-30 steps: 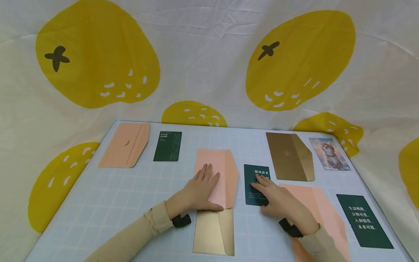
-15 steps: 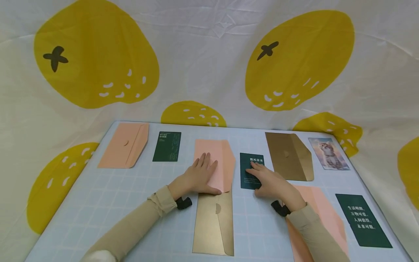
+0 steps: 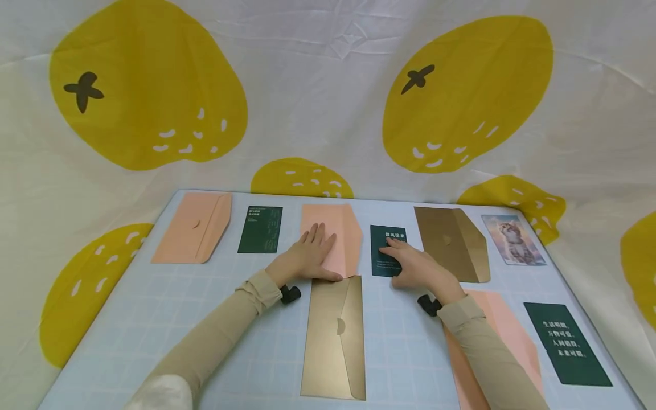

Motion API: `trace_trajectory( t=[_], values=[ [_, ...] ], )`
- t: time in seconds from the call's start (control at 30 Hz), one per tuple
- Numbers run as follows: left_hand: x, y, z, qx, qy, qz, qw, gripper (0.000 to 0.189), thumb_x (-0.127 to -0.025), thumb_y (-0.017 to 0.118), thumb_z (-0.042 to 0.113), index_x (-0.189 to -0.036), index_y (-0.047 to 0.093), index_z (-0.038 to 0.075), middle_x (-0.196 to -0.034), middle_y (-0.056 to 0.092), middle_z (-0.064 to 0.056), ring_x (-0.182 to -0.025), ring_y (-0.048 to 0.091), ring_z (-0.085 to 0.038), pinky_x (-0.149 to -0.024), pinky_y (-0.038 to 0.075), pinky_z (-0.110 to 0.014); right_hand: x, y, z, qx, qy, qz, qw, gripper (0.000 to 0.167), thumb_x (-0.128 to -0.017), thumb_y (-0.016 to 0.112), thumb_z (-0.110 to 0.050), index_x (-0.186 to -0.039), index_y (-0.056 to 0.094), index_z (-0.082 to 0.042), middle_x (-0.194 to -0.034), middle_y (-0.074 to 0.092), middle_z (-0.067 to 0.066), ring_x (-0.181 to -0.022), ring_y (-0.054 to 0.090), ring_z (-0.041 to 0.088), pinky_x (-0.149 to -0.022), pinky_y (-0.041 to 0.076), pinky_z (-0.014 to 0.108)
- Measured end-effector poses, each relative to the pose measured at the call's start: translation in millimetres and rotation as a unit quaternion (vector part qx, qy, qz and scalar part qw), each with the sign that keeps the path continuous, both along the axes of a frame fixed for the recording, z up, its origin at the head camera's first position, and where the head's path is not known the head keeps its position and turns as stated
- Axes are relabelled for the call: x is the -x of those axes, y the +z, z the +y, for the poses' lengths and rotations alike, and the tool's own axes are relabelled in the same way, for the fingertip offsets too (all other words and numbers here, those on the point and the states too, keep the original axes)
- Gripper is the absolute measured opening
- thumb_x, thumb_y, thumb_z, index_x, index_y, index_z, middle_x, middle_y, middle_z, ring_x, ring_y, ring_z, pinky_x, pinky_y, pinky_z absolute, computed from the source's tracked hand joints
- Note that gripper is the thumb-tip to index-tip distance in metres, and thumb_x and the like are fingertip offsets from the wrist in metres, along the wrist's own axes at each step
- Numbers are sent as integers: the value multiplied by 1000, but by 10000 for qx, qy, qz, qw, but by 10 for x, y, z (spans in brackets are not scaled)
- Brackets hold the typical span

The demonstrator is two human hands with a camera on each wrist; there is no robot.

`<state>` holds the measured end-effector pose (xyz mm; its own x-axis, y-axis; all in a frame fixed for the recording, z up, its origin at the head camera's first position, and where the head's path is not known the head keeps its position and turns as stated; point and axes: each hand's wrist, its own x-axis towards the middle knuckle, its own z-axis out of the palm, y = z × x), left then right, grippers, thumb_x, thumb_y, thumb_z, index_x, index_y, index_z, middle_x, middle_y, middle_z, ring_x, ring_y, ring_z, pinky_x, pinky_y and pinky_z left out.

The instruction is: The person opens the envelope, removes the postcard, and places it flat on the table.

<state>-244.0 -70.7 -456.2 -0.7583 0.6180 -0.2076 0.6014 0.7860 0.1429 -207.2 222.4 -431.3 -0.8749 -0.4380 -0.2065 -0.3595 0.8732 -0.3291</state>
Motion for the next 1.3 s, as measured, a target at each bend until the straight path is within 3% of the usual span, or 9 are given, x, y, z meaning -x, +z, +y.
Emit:
trace_trajectory(
  t=[0.3,0.77,1.17,1.3],
  values=[
    [158,3,-47,-191,31,-257,9995,107,-87,48,76,-160,9,8,-162,-8,-27,-150,-6,-39,-120,4,-48,193,1,-28,99,-56,-169,9998,77,-78,76,-11,-149,45,-7,-160,24,21,-144,26,42,-106,33,61],
    [134,20,-49,7,18,-220,9998,113,-83,51,80,-160,9,10,-162,-7,-26,-150,-5,-40,-119,6,-49,247,27,-76,65,-35,-236,9997,77,-79,78,-11,-149,44,-5,-160,23,23,-146,21,42,-108,29,62],
    [125,50,-95,-117,-63,-431,9990,110,-84,54,76,-161,7,12,-163,-10,-23,-150,-10,-37,-119,1,-48,354,-34,-29,220,-112,-167,9996,76,-78,77,-11,-148,47,-7,-161,23,20,-146,22,41,-109,28,63],
    [138,58,-97,-193,-89,-573,9981,102,-84,55,75,-161,11,24,-162,-12,-24,-149,-11,-40,-119,0,-50,375,-38,-23,293,-139,-199,9993,77,-78,78,-11,-148,47,-7,-161,23,19,-147,20,40,-110,27,60]
  ],
)
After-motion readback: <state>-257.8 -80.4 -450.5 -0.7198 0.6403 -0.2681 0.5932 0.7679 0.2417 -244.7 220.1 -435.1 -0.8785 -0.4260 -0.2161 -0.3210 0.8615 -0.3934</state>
